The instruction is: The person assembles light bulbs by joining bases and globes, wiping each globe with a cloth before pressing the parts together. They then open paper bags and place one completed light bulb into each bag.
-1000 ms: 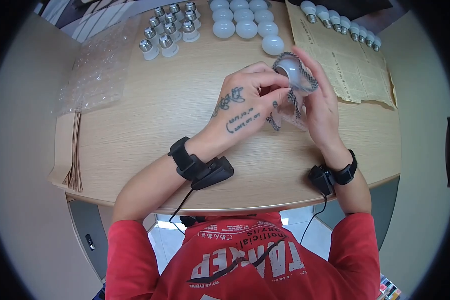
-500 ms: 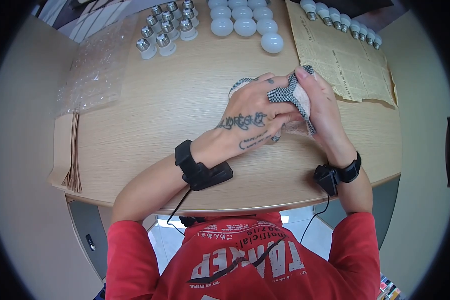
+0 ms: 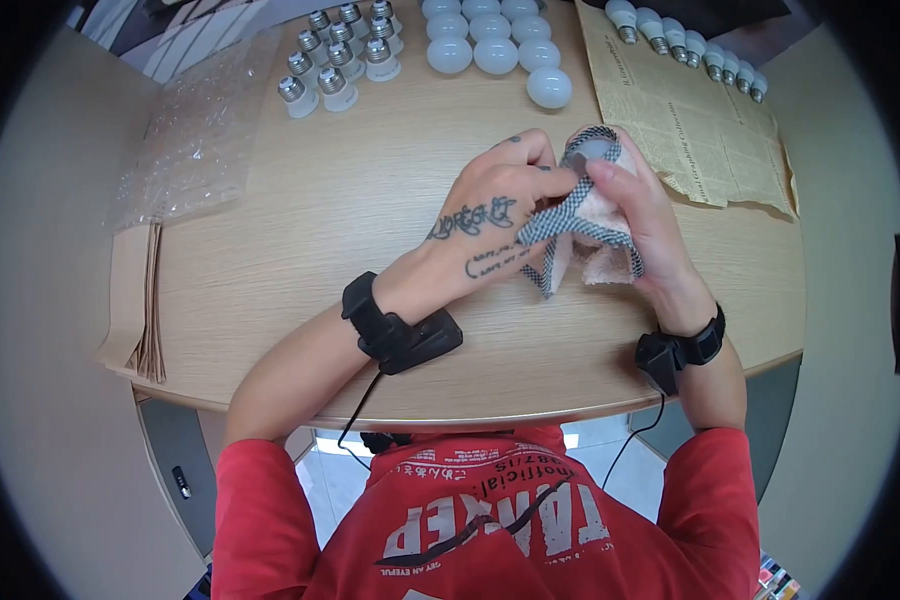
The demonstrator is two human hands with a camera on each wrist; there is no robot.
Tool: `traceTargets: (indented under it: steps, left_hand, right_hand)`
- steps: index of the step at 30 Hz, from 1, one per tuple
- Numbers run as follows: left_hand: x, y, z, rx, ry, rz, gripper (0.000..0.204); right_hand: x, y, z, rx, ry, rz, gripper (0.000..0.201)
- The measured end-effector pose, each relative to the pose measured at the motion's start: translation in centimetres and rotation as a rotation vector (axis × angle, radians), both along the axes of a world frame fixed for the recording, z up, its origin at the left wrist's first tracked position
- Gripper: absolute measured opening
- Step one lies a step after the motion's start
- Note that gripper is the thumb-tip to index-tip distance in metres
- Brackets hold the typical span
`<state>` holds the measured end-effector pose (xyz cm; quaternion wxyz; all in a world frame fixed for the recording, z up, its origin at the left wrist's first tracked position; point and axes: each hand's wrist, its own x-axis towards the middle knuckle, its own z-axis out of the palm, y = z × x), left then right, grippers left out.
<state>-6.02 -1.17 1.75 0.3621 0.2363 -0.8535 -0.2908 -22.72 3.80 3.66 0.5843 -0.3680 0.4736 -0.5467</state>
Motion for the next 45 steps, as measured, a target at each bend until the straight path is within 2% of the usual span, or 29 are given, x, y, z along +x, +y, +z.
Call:
traceTargets:
  steps: [4,5,8,13,16,18,21,24,30,33,36,40,43,45]
  left_hand:
    - [-0.1,0.1,-0.6,0.036,0.074,-0.018,0.015]
    - [-0.7,0.6,-0.6,0.237,0.085,0.074,0.013]
    - [-0.9,0.3,-1.0,-0.064,0.088,0.012,0.013]
    - [-0.5,0.6,0.3,0.077,0.057,0.017,0.013]
    - [-0.3,0.2,0.1,0.194,0.070,0.010,0.010]
    - [-0.2,0.1,-0.1,0.271,0.074,0.022,0.011]
    - [0.2,-0.3,-0.2,0.205,0.030,-0.035,0.011]
    - [0.3,-0.4,-0.3,0.065,0.112,-0.065,0.012]
    - [0.2,0.3,0.5,0.433,0.122,-0.116,0.014]
    - [-0.5,1.1,1.0,0.773,0.114,-0.053,0.012]
    - [-0.5,1.0,1.0,0.450,0.032,-0.074,0.013]
    - [-0.2,0.8,1.7,0.487,-0.017,-0.042,0.015]
    - [0.5,0.1,1.5,0.150,-0.024,-0.025,0.020]
    - [1.8,-1.4,2.0,0.099,-0.056,0.107,0.024]
  right_hand:
    - [-0.3,0.0,-0.7,-0.078,0.152,-0.002,0.028]
    - [-0.3,0.0,-0.8,-0.071,0.141,-0.022,0.030]
    - [-0.4,-0.1,-0.5,-0.035,0.110,-0.092,0.038]
    - [-0.2,0.0,-0.8,0.038,0.094,-0.193,0.046]
    - [0.2,-0.2,-1.0,0.082,0.079,-0.103,0.048]
    - [-0.5,-0.1,-2.1,0.007,0.122,0.007,0.039]
    - [0.0,0.1,-2.1,-0.148,0.146,0.079,0.028]
    - [0.2,0.2,-1.6,-0.218,0.185,0.066,0.031]
    - [-0.5,0.3,-1.9,-0.341,0.217,0.085,0.027]
    - [-0.3,0.3,-1.6,-0.340,0.314,0.016,0.028]
    - [-1.0,0.2,-1.2,-0.134,0.202,0.044,0.036]
    - [0.0,-0.1,-1.4,-0.030,0.017,-0.009,0.040]
    - [0.2,-0.2,-1.6,0.056,-0.069,-0.032,0.041]
    - [0.0,-0.2,-1.9,0.100,-0.126,-0.055,0.041]
